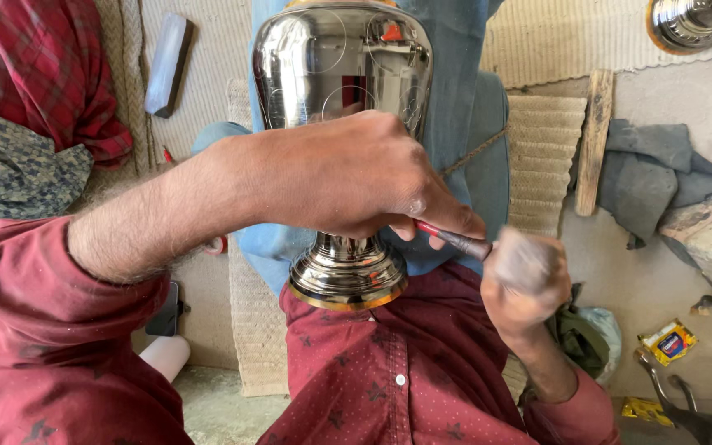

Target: The person sits on the floor with a silver-plated brass vase held between their legs. They hold a small punch against the vase surface and repeatedly strike it with a wooden mallet, chasing a decorative flower pattern into the metal and repositioning the punch around the design.

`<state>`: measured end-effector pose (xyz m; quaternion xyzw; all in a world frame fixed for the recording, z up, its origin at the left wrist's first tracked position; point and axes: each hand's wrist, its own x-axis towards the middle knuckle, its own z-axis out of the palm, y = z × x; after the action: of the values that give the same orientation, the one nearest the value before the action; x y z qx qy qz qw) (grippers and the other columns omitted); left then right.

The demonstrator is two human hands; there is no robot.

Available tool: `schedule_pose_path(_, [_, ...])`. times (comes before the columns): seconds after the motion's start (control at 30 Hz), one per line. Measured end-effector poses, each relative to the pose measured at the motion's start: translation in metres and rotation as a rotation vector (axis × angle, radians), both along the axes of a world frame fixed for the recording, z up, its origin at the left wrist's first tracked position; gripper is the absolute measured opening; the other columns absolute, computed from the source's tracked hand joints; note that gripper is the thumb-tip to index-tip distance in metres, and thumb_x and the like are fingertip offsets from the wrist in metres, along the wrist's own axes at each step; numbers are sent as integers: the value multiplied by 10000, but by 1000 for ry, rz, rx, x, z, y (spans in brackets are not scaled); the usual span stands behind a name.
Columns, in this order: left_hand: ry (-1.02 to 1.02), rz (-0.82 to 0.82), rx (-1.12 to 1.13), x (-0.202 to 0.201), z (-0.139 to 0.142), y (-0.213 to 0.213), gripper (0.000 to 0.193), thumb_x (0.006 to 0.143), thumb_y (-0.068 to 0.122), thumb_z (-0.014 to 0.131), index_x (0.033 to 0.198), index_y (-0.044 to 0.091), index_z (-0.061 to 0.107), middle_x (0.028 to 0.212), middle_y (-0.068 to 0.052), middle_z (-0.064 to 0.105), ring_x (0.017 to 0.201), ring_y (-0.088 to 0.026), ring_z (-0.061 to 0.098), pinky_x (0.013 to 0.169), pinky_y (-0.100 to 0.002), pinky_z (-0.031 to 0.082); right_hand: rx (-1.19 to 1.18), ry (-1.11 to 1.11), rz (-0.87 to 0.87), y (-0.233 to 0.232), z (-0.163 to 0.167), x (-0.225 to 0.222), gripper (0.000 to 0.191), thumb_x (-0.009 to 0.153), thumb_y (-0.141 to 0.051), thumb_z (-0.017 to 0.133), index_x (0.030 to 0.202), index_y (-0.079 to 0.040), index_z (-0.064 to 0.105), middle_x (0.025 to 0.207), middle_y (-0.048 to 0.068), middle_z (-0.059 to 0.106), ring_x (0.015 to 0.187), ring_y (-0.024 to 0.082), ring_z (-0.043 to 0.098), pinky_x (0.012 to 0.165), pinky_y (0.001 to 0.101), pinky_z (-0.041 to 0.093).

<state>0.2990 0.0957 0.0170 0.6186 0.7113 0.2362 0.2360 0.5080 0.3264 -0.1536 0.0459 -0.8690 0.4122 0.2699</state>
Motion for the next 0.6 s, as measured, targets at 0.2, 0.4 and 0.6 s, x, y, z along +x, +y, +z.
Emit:
schedule_pose_path(0.2, [-135,-17,96,-4,1,5,577,864,126,758,1412,222,607,979,-21,785,777,-188,764,543,-355,557,-68,-18,73,2,-11,5,555,848,133,690,1268,-7,356,995,119,577,887,266,604,805,377,520])
schedule_pose_path(0.4, [-52,259,191,-21,6,-8,633,843,153,827,1434,127,601,1136,-40,774,1004,-263,751,764,-422,566,-464,-210,-25,2,-30,17,800,948,141,703,1544,-4,190,1065,112,590,940,175,614,897,319,549])
schedule_pose_path(0.6, [-186,50,163,-34,7,-5,645,814,134,797,1429,173,608,1141,-70,771,969,-265,748,751,-418,549,-392,-299,-94,18,-27,14,917,925,197,715,1602,-52,149,1048,150,607,885,220,626,861,345,547])
